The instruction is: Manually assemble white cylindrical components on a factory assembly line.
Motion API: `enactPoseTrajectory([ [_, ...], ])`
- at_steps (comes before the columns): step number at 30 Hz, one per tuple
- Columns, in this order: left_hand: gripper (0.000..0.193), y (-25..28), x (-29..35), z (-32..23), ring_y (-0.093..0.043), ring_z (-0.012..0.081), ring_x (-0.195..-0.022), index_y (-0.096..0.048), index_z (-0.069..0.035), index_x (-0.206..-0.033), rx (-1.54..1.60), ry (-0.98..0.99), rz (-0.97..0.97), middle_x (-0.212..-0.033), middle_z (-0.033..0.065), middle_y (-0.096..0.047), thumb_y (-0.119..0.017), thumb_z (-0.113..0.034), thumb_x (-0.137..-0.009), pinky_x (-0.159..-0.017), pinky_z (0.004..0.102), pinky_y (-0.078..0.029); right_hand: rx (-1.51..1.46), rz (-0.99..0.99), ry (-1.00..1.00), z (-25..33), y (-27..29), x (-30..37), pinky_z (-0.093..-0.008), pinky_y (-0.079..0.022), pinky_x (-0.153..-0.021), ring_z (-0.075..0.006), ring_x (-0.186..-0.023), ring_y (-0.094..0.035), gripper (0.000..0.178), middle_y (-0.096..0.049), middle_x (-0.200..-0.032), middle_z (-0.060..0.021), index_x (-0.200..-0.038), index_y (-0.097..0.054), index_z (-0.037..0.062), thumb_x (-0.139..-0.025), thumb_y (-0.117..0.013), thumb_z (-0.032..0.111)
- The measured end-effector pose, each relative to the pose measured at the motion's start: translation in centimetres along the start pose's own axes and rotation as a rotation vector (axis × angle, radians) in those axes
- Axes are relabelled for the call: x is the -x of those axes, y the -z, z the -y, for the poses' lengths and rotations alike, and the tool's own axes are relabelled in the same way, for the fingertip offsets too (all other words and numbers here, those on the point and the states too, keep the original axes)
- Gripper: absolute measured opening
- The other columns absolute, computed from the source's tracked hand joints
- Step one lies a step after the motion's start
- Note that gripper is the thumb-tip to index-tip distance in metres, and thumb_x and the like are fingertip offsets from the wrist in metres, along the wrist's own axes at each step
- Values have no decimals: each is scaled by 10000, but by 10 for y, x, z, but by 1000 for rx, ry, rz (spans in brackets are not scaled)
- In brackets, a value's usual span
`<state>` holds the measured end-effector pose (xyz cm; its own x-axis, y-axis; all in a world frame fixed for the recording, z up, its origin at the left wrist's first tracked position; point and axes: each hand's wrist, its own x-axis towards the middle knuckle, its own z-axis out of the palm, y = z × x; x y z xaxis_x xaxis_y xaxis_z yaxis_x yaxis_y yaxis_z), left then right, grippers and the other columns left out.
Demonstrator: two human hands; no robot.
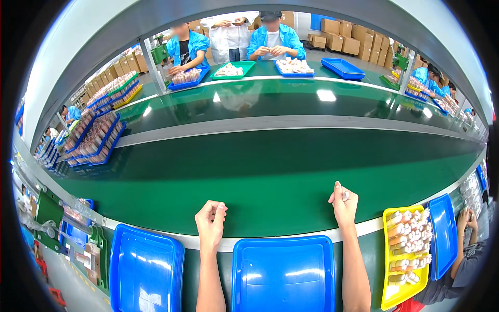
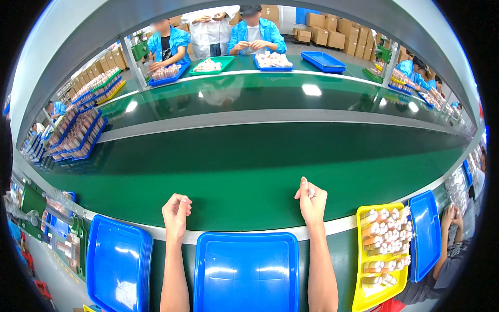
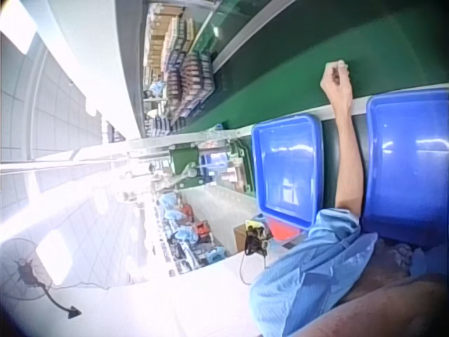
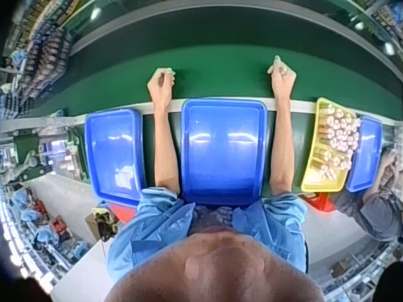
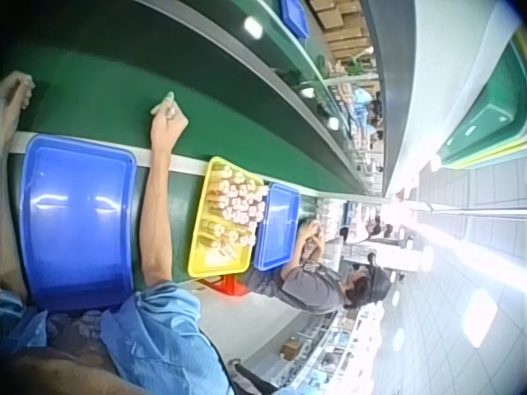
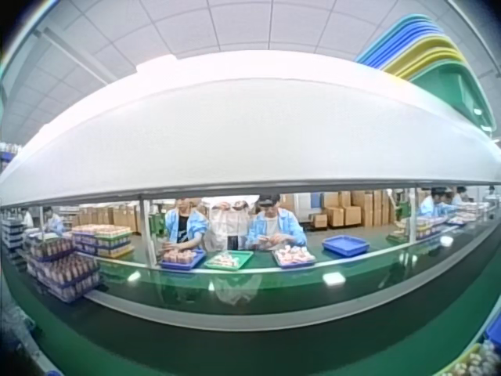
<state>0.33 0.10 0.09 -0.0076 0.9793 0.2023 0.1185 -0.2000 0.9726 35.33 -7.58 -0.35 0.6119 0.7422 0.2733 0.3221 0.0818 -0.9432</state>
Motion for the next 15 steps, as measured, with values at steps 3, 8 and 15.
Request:
enactPoseTrajectory([
  [3,184,0,0,0,-553,74,-665,-680,1,-887,7,3,2,-789,27,-665,-632,-139,-997,-608,243,-464,1,-1,-4,0,1,0,-289,-210,-473,-36,-501,-289,534,-365,-507,63,-577,-587,22,-1060,-568,249],
  [8,189,-1,0,0,-551,73,-666,-680,-2,-884,13,6,-3,-789,25,-667,-633,-144,-999,-609,242,-462,4,-5,-24,-1,0,0,-289,-220,-476,-38,-502,-298,531,-377,-504,60,-575,-590,22,-1058,-571,241],
  [15,231,-2,0,1,-540,71,-656,-671,-14,-878,-7,8,1,-775,23,-638,-620,-194,-1014,-592,234,-445,9,-5,-22,0,0,0,-289,-222,-476,-39,-502,-297,526,-377,-504,60,-577,-591,20,-1057,-569,233],
])
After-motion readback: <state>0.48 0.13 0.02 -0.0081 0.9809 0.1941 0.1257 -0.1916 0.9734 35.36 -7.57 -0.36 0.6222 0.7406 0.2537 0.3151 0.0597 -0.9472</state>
